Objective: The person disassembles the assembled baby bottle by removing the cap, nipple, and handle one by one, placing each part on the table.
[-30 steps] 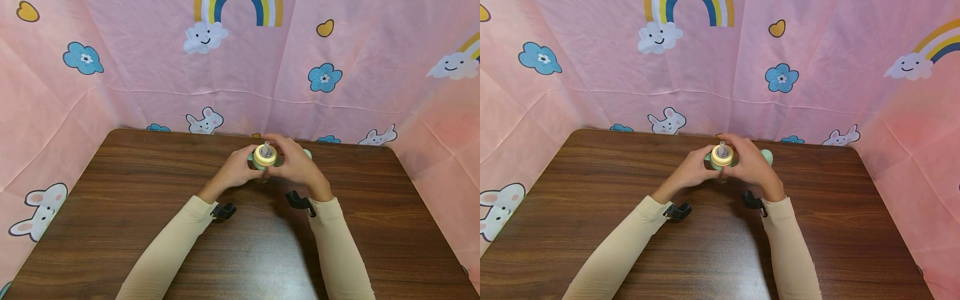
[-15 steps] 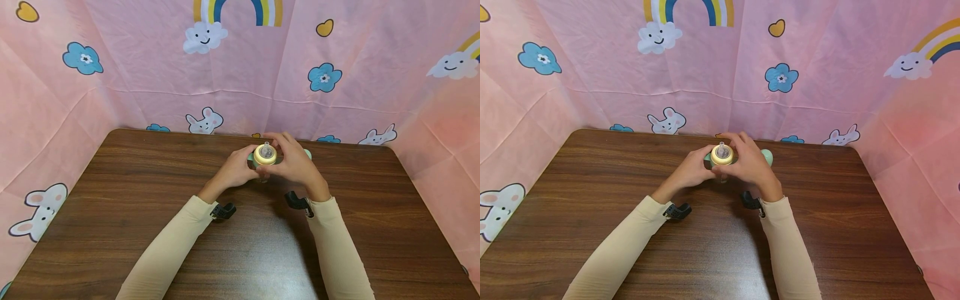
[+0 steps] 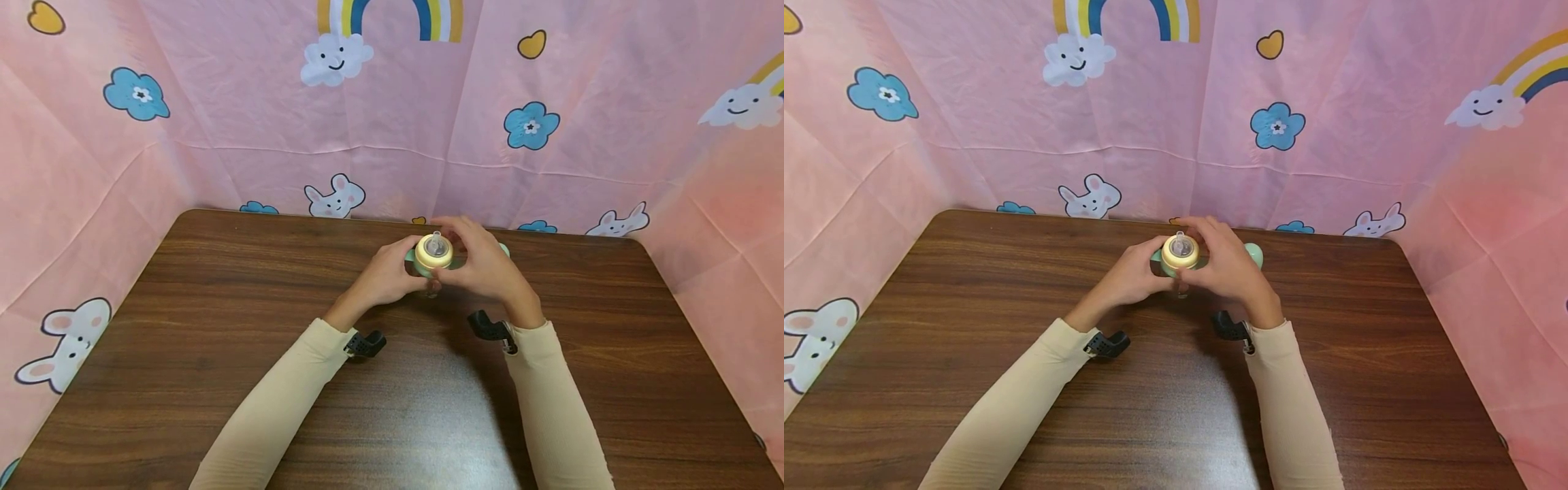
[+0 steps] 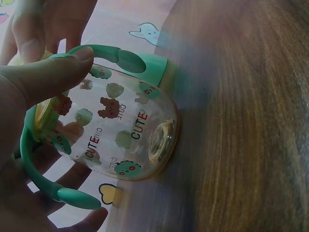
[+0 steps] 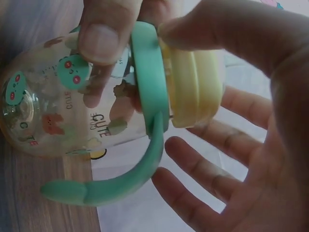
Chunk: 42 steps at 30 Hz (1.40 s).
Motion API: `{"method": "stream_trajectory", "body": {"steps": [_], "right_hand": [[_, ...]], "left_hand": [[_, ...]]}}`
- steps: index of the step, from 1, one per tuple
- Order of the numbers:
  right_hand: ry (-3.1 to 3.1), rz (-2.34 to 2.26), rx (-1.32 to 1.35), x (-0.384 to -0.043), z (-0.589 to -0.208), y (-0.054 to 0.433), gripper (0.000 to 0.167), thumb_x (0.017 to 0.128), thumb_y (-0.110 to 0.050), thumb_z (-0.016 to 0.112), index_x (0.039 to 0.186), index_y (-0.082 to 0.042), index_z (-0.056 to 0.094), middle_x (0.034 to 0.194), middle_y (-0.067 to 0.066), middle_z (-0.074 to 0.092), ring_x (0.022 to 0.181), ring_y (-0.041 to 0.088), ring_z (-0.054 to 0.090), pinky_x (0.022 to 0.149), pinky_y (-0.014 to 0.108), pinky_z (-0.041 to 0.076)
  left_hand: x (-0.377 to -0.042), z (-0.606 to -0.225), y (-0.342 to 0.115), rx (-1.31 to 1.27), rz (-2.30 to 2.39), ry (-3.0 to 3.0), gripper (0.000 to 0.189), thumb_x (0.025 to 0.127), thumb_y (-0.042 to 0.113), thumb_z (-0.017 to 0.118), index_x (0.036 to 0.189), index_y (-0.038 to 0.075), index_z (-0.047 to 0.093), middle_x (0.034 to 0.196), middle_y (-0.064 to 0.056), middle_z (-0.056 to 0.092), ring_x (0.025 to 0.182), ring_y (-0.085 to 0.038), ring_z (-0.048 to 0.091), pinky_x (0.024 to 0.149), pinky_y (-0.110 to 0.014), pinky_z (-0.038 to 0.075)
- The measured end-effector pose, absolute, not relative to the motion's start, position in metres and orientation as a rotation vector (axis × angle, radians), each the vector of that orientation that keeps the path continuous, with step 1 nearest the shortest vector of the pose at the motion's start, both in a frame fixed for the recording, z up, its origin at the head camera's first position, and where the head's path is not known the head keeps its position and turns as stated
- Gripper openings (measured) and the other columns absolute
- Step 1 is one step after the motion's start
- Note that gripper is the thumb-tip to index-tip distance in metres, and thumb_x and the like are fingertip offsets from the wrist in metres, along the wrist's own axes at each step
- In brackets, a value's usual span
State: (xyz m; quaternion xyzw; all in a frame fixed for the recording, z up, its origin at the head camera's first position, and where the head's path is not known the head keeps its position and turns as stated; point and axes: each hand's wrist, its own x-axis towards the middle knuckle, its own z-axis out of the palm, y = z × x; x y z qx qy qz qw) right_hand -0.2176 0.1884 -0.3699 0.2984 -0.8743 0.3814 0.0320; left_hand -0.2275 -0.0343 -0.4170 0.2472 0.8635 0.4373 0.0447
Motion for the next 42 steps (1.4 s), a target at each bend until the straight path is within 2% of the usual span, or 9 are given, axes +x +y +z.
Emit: {"method": "stream_trajectory", "body": {"steps": [5, 10, 13, 17, 22, 28, 37, 40, 42], "right_hand": [[-2.697, 1.228, 0.967, -0.216, -0.366, 0.191, 0.083, 0.084, -0.005, 0.088, 0.159, -0.003, 0.053, 0.143, 0.016, 0.066, 0.128, 0.034, 0.065, 0.107, 0.055, 0.054], [-2.683, 1.255, 0.998, -0.216, -0.366, 0.191, 0.085, 0.084, -0.003, 0.086, 0.161, -0.006, 0.051, 0.151, 0.018, 0.063, 0.133, 0.034, 0.063, 0.109, 0.057, 0.052], [-2.685, 1.219, 0.951, -0.215, -0.368, 0.189, 0.088, 0.082, -0.010, 0.092, 0.160, -0.006, 0.052, 0.139, 0.018, 0.063, 0.126, 0.033, 0.063, 0.106, 0.055, 0.053], [-2.736, 1.109, 0.814, -0.215, -0.370, 0.182, 0.093, 0.079, -0.031, 0.100, 0.158, -0.008, 0.056, 0.117, 0.012, 0.058, 0.110, 0.030, 0.058, 0.095, 0.049, 0.052], [-2.773, 1.016, 0.715, -0.213, -0.372, 0.175, 0.092, 0.080, -0.041, 0.100, 0.155, -0.007, 0.058, 0.112, 0.012, 0.059, 0.103, 0.030, 0.055, 0.087, 0.048, 0.049], [-2.765, 1.042, 0.753, -0.215, -0.372, 0.178, 0.083, 0.085, -0.032, 0.096, 0.154, -0.004, 0.058, 0.120, 0.015, 0.063, 0.109, 0.033, 0.059, 0.094, 0.052, 0.050], [-2.757, 1.192, 0.886, -0.215, -0.366, 0.185, 0.082, 0.084, -0.008, 0.090, 0.157, -0.004, 0.054, 0.148, 0.018, 0.063, 0.126, 0.037, 0.063, 0.106, 0.056, 0.054], [-2.741, 1.206, 0.919, -0.215, -0.366, 0.187, 0.082, 0.083, -0.005, 0.088, 0.158, -0.005, 0.054, 0.151, 0.015, 0.063, 0.129, 0.036, 0.062, 0.108, 0.057, 0.053], [-2.725, 1.202, 0.919, -0.215, -0.366, 0.187, 0.084, 0.082, -0.007, 0.091, 0.158, -0.005, 0.054, 0.146, 0.015, 0.064, 0.128, 0.034, 0.061, 0.107, 0.056, 0.053]], "left_hand": [[-0.228, -0.417, -0.034, 0.760, 1.364, 2.632, 0.078, 0.089, 0.028, 0.096, 0.154, 0.006, 0.059, 0.144, -0.012, 0.068, 0.130, -0.029, 0.064, 0.111, -0.048, 0.051], [-0.228, -0.418, -0.034, 0.757, 1.366, 2.630, 0.078, 0.087, 0.029, 0.097, 0.152, 0.006, 0.059, 0.143, -0.012, 0.068, 0.129, -0.029, 0.065, 0.110, -0.048, 0.051], [-0.229, -0.418, -0.034, 0.752, 1.348, 2.634, 0.077, 0.089, 0.028, 0.096, 0.153, 0.006, 0.059, 0.145, -0.012, 0.068, 0.130, -0.029, 0.064, 0.111, -0.048, 0.051], [-0.229, -0.417, -0.035, 0.737, 1.339, 2.635, 0.078, 0.089, 0.026, 0.095, 0.155, 0.005, 0.058, 0.146, -0.012, 0.067, 0.131, -0.029, 0.063, 0.112, -0.048, 0.050], [-0.228, -0.416, -0.036, 0.741, 1.362, 2.632, 0.081, 0.086, 0.029, 0.098, 0.154, 0.006, 0.059, 0.144, -0.012, 0.068, 0.132, -0.029, 0.064, 0.113, -0.048, 0.050], [-0.228, -0.417, -0.036, 0.759, 1.355, 2.637, 0.081, 0.087, 0.030, 0.097, 0.154, 0.005, 0.059, 0.146, -0.012, 0.068, 0.133, -0.029, 0.063, 0.113, -0.048, 0.050], [-0.227, -0.416, -0.035, 0.765, 1.343, 2.634, 0.076, 0.091, 0.025, 0.094, 0.155, 0.004, 0.058, 0.147, -0.013, 0.067, 0.134, -0.030, 0.063, 0.113, -0.048, 0.050], [-0.227, -0.416, -0.035, 0.766, 1.344, 2.632, 0.075, 0.091, 0.025, 0.094, 0.154, 0.005, 0.058, 0.145, -0.013, 0.068, 0.132, -0.030, 0.064, 0.112, -0.048, 0.050], [-0.227, -0.416, -0.035, 0.761, 1.342, 2.629, 0.076, 0.091, 0.025, 0.094, 0.154, 0.005, 0.058, 0.146, -0.013, 0.067, 0.133, -0.030, 0.063, 0.112, -0.049, 0.050]]}}
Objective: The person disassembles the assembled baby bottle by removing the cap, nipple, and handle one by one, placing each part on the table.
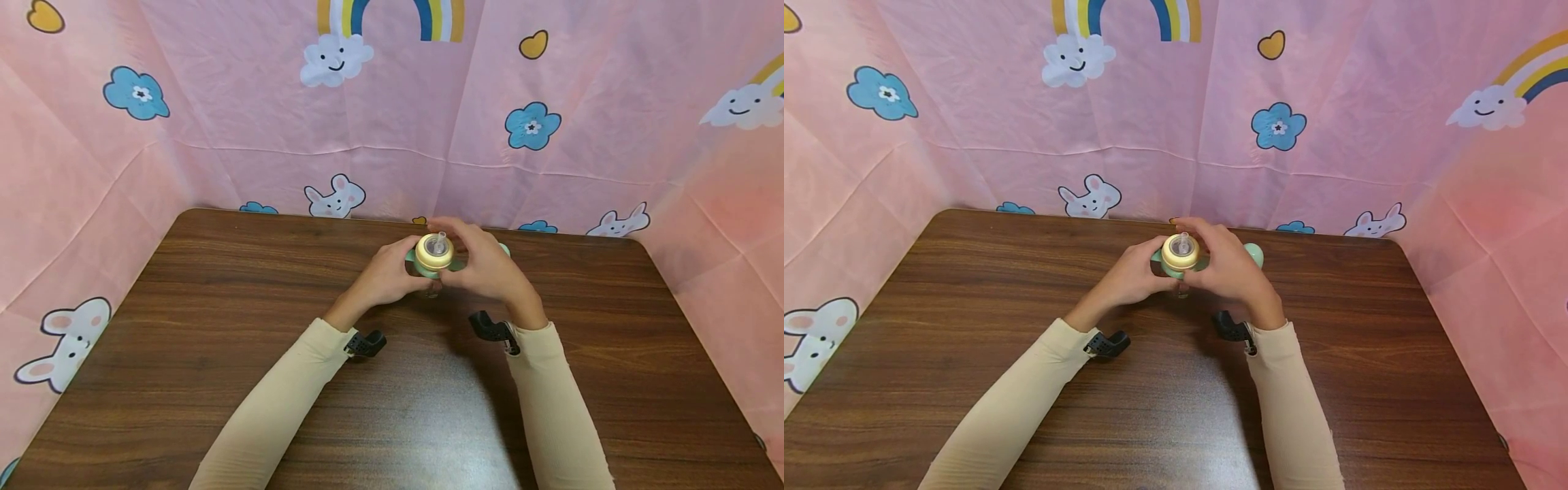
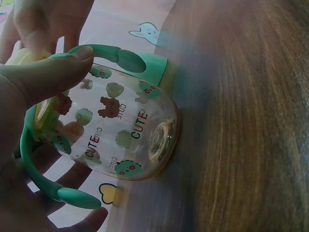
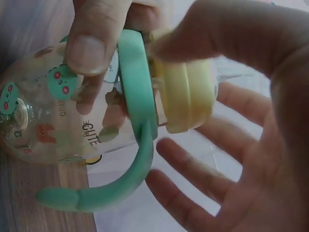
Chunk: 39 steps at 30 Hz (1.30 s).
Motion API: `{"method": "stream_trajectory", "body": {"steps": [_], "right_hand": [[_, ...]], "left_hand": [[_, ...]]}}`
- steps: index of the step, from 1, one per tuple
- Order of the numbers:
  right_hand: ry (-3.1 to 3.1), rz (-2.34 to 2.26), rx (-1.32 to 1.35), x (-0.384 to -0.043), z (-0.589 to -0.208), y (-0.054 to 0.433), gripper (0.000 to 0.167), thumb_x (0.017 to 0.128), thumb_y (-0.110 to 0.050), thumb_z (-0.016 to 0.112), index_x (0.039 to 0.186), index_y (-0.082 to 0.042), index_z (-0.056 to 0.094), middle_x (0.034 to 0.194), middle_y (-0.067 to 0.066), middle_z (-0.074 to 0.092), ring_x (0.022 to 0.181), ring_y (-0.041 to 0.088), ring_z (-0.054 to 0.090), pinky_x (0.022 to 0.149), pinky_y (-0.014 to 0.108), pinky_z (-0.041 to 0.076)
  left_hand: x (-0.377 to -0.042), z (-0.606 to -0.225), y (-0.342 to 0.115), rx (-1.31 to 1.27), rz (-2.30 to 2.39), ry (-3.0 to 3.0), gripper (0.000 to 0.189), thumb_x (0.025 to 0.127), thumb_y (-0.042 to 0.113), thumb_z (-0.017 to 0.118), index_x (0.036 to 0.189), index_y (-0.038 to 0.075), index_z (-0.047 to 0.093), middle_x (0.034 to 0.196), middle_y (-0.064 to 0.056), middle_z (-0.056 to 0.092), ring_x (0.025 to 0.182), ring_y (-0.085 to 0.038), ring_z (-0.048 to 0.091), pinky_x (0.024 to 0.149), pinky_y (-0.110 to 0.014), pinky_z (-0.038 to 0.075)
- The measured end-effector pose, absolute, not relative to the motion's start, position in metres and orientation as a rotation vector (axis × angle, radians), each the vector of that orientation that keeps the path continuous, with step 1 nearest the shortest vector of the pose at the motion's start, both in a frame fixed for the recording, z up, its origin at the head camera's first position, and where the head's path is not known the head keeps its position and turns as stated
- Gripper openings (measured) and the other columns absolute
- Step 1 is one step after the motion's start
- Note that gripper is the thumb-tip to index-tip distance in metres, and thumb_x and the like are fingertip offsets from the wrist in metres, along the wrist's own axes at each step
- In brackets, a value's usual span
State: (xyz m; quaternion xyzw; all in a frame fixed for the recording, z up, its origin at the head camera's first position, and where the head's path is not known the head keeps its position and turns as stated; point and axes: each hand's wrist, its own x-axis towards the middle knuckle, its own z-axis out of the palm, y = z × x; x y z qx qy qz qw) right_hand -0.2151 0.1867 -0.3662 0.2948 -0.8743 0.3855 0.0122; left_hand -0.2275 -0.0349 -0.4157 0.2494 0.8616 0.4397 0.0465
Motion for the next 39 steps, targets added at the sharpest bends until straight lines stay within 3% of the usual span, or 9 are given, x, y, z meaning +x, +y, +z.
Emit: {"method": "stream_trajectory", "body": {"steps": [5, 10, 21, 28, 39], "right_hand": [[-2.770, 1.094, 0.759, -0.213, -0.367, 0.180, 0.091, 0.080, -0.032, 0.100, 0.156, -0.008, 0.057, 0.119, 0.012, 0.060, 0.114, 0.031, 0.058, 0.098, 0.051, 0.053], [-2.858, 0.989, 0.596, -0.210, -0.369, 0.173, 0.097, 0.079, -0.049, 0.100, 0.156, -0.009, 0.057, 0.119, 0.013, 0.061, 0.112, 0.033, 0.057, 0.093, 0.051, 0.052], [-2.807, 1.037, 0.695, -0.212, -0.367, 0.175, 0.084, 0.084, -0.032, 0.095, 0.153, -0.004, 0.058, 0.138, 0.017, 0.066, 0.118, 0.035, 0.062, 0.101, 0.055, 0.052], [-2.802, 1.123, 0.780, -0.213, -0.364, 0.181, 0.089, 0.079, -0.017, 0.096, 0.156, -0.003, 0.055, 0.139, 0.017, 0.065, 0.116, 0.037, 0.064, 0.101, 0.057, 0.052], [-2.844, 0.988, 0.595, -0.209, -0.366, 0.173, 0.092, 0.079, -0.045, 0.101, 0.150, -0.004, 0.059, 0.123, 0.015, 0.065, 0.109, 0.032, 0.059, 0.093, 0.051, 0.053]], "left_hand": [[-0.228, -0.415, -0.036, 0.738, 1.339, 2.630, 0.080, 0.088, 0.028, 0.096, 0.155, 0.005, 0.058, 0.146, -0.012, 0.067, 0.133, -0.030, 0.063, 0.113, -0.049, 0.050], [-0.228, -0.416, -0.036, 0.729, 1.350, 2.629, 0.082, 0.086, 0.029, 0.098, 0.154, 0.006, 0.059, 0.145, -0.011, 0.068, 0.133, -0.029, 0.064, 0.113, -0.049, 0.050], [-0.234, -0.424, -0.037, 0.770, 1.371, 2.620, 0.086, 0.086, 0.038, 0.097, 0.155, 0.006, 0.058, 0.147, -0.011, 0.067, 0.135, -0.028, 0.062, 0.114, -0.048, 0.049], [-0.228, -0.416, -0.035, 0.750, 1.338, 2.623, 0.078, 0.092, 0.027, 0.092, 0.157, 0.004, 0.055, 0.150, -0.013, 0.065, 0.136, -0.030, 0.061, 0.114, -0.049, 0.049], [-0.228, -0.416, -0.035, 0.730, 1.354, 2.633, 0.081, 0.086, 0.028, 0.097, 0.154, 0.005, 0.059, 0.145, -0.012, 0.068, 0.133, -0.029, 0.063, 0.114, -0.049, 0.049]]}}
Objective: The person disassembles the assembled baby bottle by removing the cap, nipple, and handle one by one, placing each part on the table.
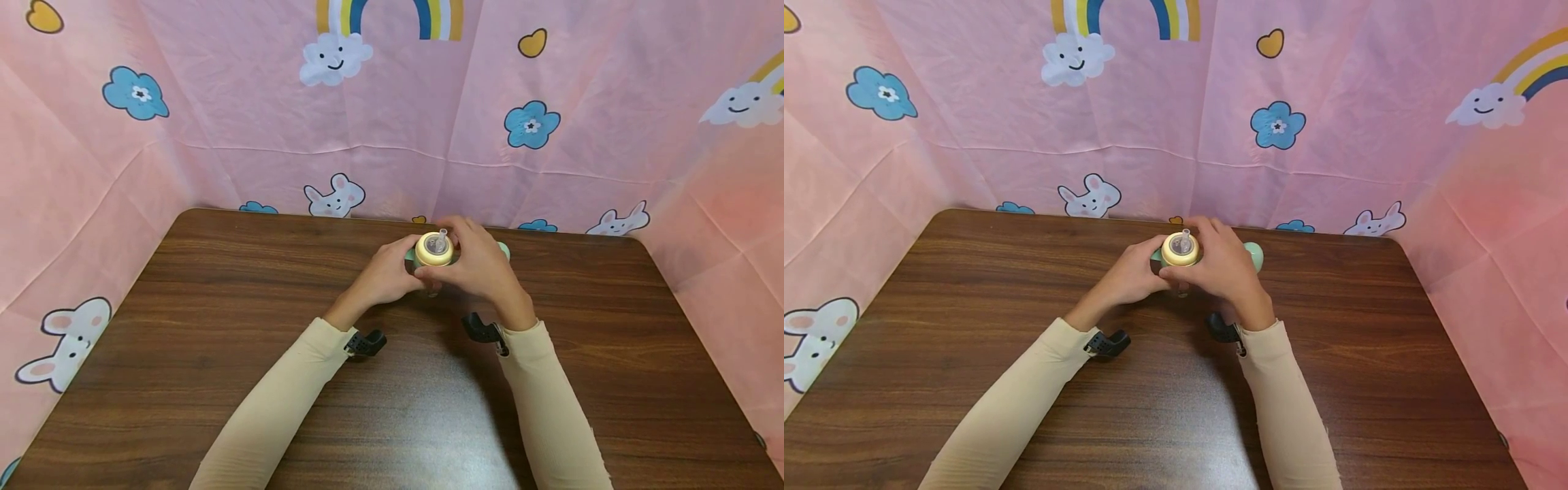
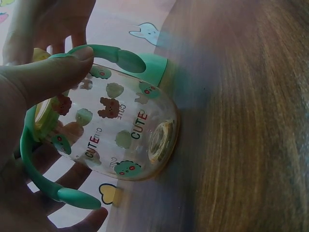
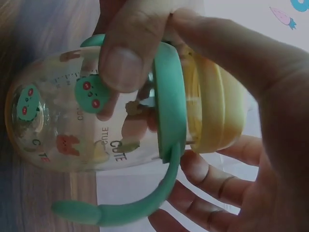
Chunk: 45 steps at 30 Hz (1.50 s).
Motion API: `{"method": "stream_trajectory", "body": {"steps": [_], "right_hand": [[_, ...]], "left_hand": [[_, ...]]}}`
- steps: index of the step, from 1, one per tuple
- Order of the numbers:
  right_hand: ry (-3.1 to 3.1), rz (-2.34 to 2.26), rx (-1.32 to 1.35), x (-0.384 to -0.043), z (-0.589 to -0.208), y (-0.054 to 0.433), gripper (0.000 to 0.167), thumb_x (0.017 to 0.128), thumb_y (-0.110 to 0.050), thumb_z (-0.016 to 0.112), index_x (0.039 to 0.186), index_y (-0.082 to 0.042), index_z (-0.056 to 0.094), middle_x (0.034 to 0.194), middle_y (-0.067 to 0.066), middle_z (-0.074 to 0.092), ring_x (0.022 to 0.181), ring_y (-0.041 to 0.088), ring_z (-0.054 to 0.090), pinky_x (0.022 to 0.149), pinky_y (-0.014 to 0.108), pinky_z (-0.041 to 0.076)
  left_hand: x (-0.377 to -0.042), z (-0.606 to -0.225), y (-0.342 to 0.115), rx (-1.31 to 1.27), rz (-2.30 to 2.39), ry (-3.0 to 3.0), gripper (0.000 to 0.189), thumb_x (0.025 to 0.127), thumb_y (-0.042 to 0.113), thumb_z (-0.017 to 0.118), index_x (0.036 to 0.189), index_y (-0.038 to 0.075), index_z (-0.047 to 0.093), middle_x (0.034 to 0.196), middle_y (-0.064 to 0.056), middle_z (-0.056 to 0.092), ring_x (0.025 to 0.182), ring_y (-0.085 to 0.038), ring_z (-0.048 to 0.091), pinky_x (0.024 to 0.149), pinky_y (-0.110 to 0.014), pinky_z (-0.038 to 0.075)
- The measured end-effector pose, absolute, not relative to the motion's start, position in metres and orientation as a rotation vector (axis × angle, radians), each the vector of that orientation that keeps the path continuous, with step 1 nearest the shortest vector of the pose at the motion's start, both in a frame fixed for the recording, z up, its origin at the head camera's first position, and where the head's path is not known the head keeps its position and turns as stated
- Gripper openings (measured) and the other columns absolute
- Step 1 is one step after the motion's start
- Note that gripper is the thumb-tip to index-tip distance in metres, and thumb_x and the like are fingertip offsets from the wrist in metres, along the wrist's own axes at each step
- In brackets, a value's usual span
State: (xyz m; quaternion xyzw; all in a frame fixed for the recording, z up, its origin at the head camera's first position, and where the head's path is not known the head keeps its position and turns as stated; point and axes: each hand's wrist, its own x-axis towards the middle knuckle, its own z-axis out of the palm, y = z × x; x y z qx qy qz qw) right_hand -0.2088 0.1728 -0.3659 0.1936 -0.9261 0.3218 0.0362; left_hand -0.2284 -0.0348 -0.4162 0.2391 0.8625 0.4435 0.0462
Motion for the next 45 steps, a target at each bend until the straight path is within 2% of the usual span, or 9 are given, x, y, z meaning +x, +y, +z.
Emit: {"method": "stream_trajectory", "body": {"steps": [9, 16, 21, 23, 29, 30, 34, 45], "right_hand": [[-2.833, 0.996, 0.630, -0.210, -0.365, 0.173, 0.076, 0.082, -0.032, 0.096, 0.143, 0.000, 0.062, 0.127, 0.016, 0.066, 0.112, 0.034, 0.062, 0.097, 0.053, 0.052], [-2.826, 1.055, 0.704, -0.212, -0.364, 0.176, 0.073, 0.082, -0.022, 0.092, 0.144, 0.000, 0.061, 0.133, 0.016, 0.066, 0.115, 0.035, 0.063, 0.099, 0.054, 0.053], [-2.817, 1.070, 0.726, -0.211, -0.364, 0.178, 0.075, 0.081, -0.020, 0.091, 0.147, 0.001, 0.060, 0.135, 0.016, 0.067, 0.114, 0.036, 0.063, 0.099, 0.055, 0.052], [-2.810, 1.077, 0.734, -0.211, -0.363, 0.178, 0.076, 0.081, -0.019, 0.091, 0.147, 0.001, 0.060, 0.134, 0.016, 0.067, 0.113, 0.035, 0.064, 0.099, 0.055, 0.053], [-2.777, 1.124, 0.745, -0.210, -0.360, 0.179, 0.069, 0.081, -0.014, 0.091, 0.142, 0.001, 0.063, 0.130, 0.016, 0.069, 0.110, 0.034, 0.065, 0.096, 0.053, 0.054], [-2.771, 1.131, 0.744, -0.210, -0.360, 0.179, 0.068, 0.081, -0.013, 0.091, 0.141, 0.001, 0.063, 0.130, 0.016, 0.069, 0.110, 0.034, 0.065, 0.096, 0.053, 0.055], [-2.750, 1.135, 0.738, -0.208, -0.358, 0.179, 0.066, 0.082, -0.014, 0.090, 0.141, 0.001, 0.064, 0.131, 0.016, 0.068, 0.110, 0.035, 0.066, 0.096, 0.053, 0.056], [-2.675, 1.127, 0.718, -0.206, -0.353, 0.181, 0.064, 0.084, -0.016, 0.091, 0.138, 0.003, 0.064, 0.129, 0.017, 0.069, 0.111, 0.035, 0.067, 0.098, 0.057, 0.056]], "left_hand": [[-0.229, -0.417, -0.035, 0.742, 1.354, 2.632, 0.082, 0.086, 0.030, 0.097, 0.154, 0.004, 0.059, 0.146, -0.013, 0.068, 0.134, -0.030, 0.063, 0.114, -0.049, 0.049], [-0.229, -0.416, -0.035, 0.758, 1.354, 2.629, 0.081, 0.087, 0.028, 0.097, 0.154, 0.004, 0.058, 0.145, -0.012, 0.068, 0.131, -0.029, 0.064, 0.112, -0.047, 0.050], [-0.228, -0.415, -0.035, 0.781, 1.363, 2.606, 0.081, 0.088, 0.026, 0.095, 0.156, 0.003, 0.056, 0.147, -0.013, 0.066, 0.133, -0.030, 0.063, 0.113, -0.048, 0.050], [-0.234, -0.424, -0.036, 0.796, 1.366, 2.605, 0.084, 0.089, 0.033, 0.095, 0.157, 0.004, 0.055, 0.149, -0.013, 0.066, 0.134, -0.029, 0.063, 0.113, -0.047, 0.050], [-0.234, -0.424, -0.036, 0.795, 1.363, 2.615, 0.087, 0.087, 0.039, 0.096, 0.157, 0.007, 0.056, 0.148, -0.011, 0.066, 0.132, -0.028, 0.063, 0.112, -0.047, 0.051], [-0.228, -0.416, -0.035, 0.779, 1.357, 2.618, 0.086, 0.086, 0.035, 0.097, 0.157, 0.006, 0.056, 0.147, -0.012, 0.067, 0.132, -0.029, 0.063, 0.112, -0.048, 0.051], [-0.228, -0.417, -0.035, 0.764, 1.356, 2.627, 0.087, 0.085, 0.036, 0.098, 0.156, 0.010, 0.057, 0.145, -0.011, 0.068, 0.130, -0.028, 0.064, 0.111, -0.047, 0.051], [-0.228, -0.416, -0.034, 0.735, 1.332, 2.645, 0.087, 0.085, 0.035, 0.099, 0.156, 0.009, 0.057, 0.146, -0.011, 0.067, 0.133, -0.030, 0.063, 0.113, -0.048, 0.049]]}}
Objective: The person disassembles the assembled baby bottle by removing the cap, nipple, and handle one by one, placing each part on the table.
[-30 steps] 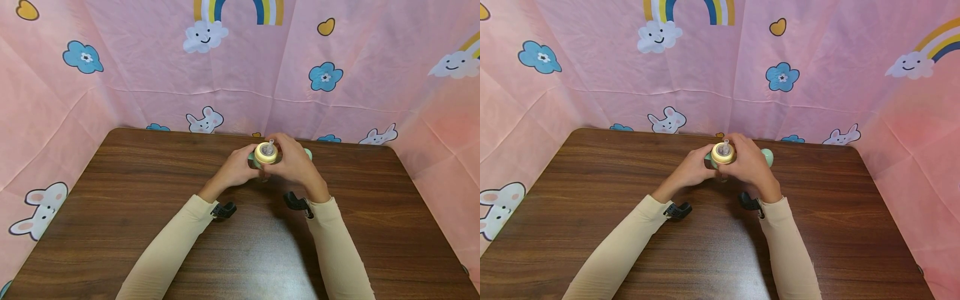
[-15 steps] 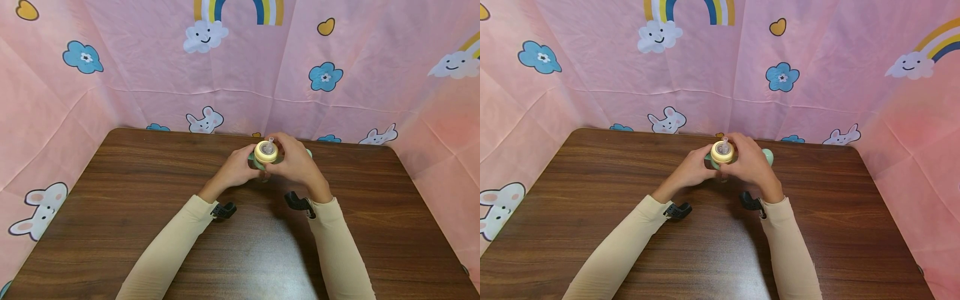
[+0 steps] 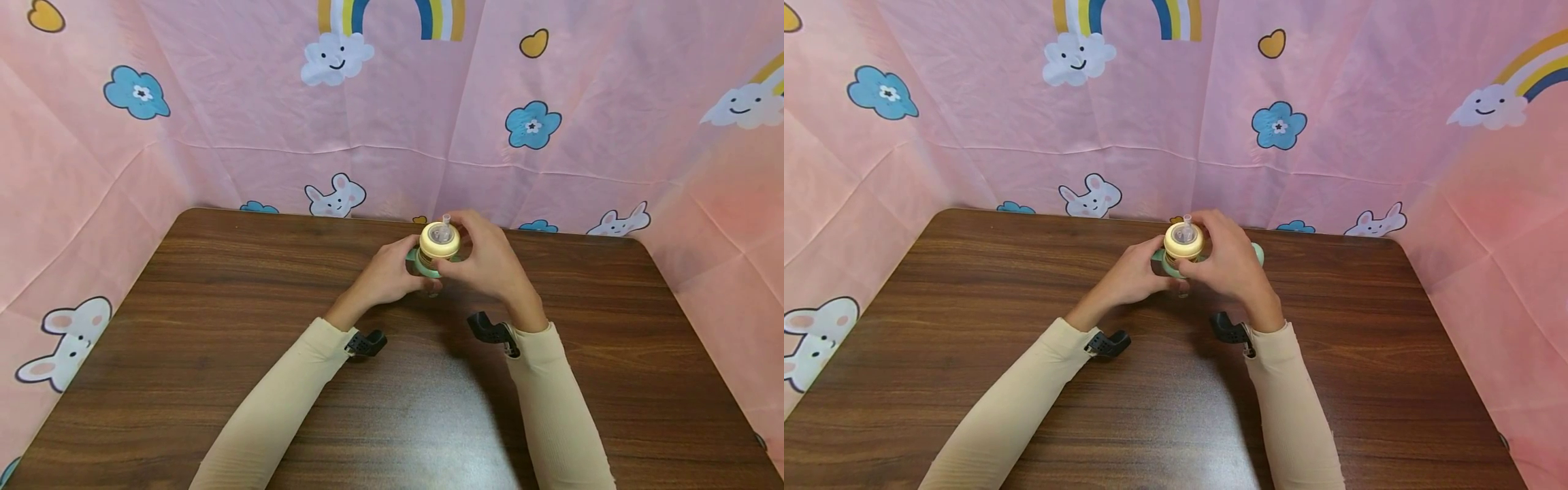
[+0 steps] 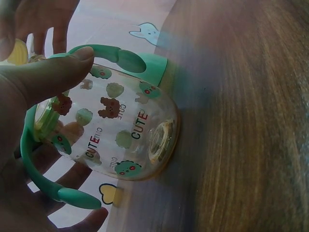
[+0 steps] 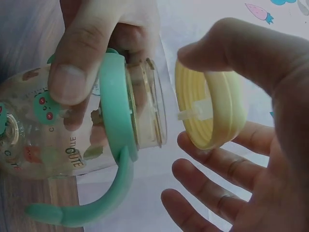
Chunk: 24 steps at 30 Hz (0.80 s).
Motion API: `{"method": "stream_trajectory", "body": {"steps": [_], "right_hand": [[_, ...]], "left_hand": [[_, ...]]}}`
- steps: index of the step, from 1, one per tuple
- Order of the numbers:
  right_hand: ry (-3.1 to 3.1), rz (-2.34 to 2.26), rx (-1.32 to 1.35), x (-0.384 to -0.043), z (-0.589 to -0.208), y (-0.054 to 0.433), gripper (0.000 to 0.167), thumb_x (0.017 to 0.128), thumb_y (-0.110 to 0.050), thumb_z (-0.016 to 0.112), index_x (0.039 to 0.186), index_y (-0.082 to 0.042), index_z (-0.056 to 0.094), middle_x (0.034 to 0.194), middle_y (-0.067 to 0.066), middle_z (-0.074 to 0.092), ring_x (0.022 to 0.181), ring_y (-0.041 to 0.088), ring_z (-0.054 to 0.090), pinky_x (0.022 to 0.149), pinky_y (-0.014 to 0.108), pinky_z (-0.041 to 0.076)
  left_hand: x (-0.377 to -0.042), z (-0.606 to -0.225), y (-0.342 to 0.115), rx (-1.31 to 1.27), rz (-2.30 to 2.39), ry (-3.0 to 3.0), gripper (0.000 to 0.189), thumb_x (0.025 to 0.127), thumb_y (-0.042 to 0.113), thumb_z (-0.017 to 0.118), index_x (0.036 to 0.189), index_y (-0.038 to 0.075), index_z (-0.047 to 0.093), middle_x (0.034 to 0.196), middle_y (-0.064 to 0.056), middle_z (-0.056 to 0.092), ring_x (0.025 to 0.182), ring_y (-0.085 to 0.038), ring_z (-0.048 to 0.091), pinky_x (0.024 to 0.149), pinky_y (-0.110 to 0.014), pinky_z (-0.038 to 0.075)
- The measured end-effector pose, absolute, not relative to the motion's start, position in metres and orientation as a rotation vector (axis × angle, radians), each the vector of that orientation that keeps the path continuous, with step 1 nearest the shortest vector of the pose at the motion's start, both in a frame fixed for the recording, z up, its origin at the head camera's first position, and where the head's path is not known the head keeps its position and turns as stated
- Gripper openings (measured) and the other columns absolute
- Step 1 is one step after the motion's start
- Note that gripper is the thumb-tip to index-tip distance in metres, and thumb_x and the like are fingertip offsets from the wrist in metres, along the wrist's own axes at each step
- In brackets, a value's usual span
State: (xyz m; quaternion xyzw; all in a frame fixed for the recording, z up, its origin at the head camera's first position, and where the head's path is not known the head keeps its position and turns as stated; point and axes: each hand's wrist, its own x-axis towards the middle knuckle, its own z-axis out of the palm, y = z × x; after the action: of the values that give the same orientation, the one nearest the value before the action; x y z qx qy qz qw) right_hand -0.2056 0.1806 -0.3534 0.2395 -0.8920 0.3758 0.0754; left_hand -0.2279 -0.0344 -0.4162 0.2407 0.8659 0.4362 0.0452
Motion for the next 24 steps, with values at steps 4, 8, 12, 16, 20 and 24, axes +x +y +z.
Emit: {"method": "stream_trajectory", "body": {"steps": [4, 8, 12, 16, 20, 24], "right_hand": [[-2.650, 1.147, 0.697, -0.205, -0.352, 0.183, 0.064, 0.086, -0.015, 0.093, 0.139, 0.005, 0.063, 0.130, 0.019, 0.069, 0.111, 0.037, 0.068, 0.097, 0.058, 0.056], [-2.628, 1.182, 0.654, -0.204, -0.349, 0.185, 0.065, 0.087, -0.016, 0.094, 0.140, 0.006, 0.062, 0.130, 0.020, 0.069, 0.109, 0.038, 0.069, 0.097, 0.058, 0.056], [-2.585, 1.198, 0.618, -0.202, -0.346, 0.186, 0.064, 0.086, -0.017, 0.094, 0.137, 0.005, 0.064, 0.128, 0.019, 0.070, 0.108, 0.038, 0.070, 0.095, 0.058, 0.057], [-2.538, 1.202, 0.603, -0.201, -0.341, 0.189, 0.059, 0.085, -0.014, 0.094, 0.134, 0.004, 0.065, 0.124, 0.018, 0.072, 0.110, 0.035, 0.068, 0.095, 0.056, 0.058], [-2.510, 1.224, 0.598, -0.199, -0.338, 0.194, 0.055, 0.086, -0.014, 0.092, 0.131, 0.002, 0.066, 0.120, 0.016, 0.073, 0.109, 0.032, 0.067, 0.093, 0.051, 0.057], [-2.506, 1.246, 0.571, -0.198, -0.336, 0.201, 0.053, 0.087, -0.016, 0.091, 0.131, 0.001, 0.067, 0.121, 0.016, 0.073, 0.108, 0.032, 0.068, 0.094, 0.053, 0.057]], "left_hand": [[-0.228, -0.415, -0.034, 0.730, 1.335, 2.644, 0.085, 0.084, 0.034, 0.099, 0.154, 0.009, 0.058, 0.145, -0.011, 0.068, 0.132, -0.029, 0.063, 0.113, -0.048, 0.049], [-0.228, -0.415, -0.034, 0.719, 1.318, 2.655, 0.084, 0.084, 0.036, 0.099, 0.152, 0.007, 0.059, 0.144, -0.012, 0.068, 0.131, -0.029, 0.064, 0.111, -0.047, 0.050], [-0.228, -0.414, -0.034, 0.719, 1.311, 2.658, 0.085, 0.084, 0.036, 0.099, 0.152, 0.006, 0.059, 0.144, -0.013, 0.068, 0.131, -0.030, 0.064, 0.111, -0.047, 0.050], [-0.228, -0.414, -0.034, 0.723, 1.321, 2.656, 0.084, 0.083, 0.035, 0.100, 0.152, 0.007, 0.060, 0.143, -0.012, 0.069, 0.130, -0.030, 0.064, 0.111, -0.047, 0.050], [-0.228, -0.415, -0.034, 0.728, 1.328, 2.652, 0.084, 0.084, 0.035, 0.100, 0.152, 0.008, 0.060, 0.143, -0.010, 0.069, 0.131, -0.029, 0.064, 0.111, -0.047, 0.050], [-0.228, -0.416, -0.034, 0.733, 1.333, 2.651, 0.083, 0.084, 0.035, 0.100, 0.152, 0.008, 0.060, 0.142, -0.009, 0.070, 0.130, -0.029, 0.064, 0.110, -0.048, 0.050]]}}
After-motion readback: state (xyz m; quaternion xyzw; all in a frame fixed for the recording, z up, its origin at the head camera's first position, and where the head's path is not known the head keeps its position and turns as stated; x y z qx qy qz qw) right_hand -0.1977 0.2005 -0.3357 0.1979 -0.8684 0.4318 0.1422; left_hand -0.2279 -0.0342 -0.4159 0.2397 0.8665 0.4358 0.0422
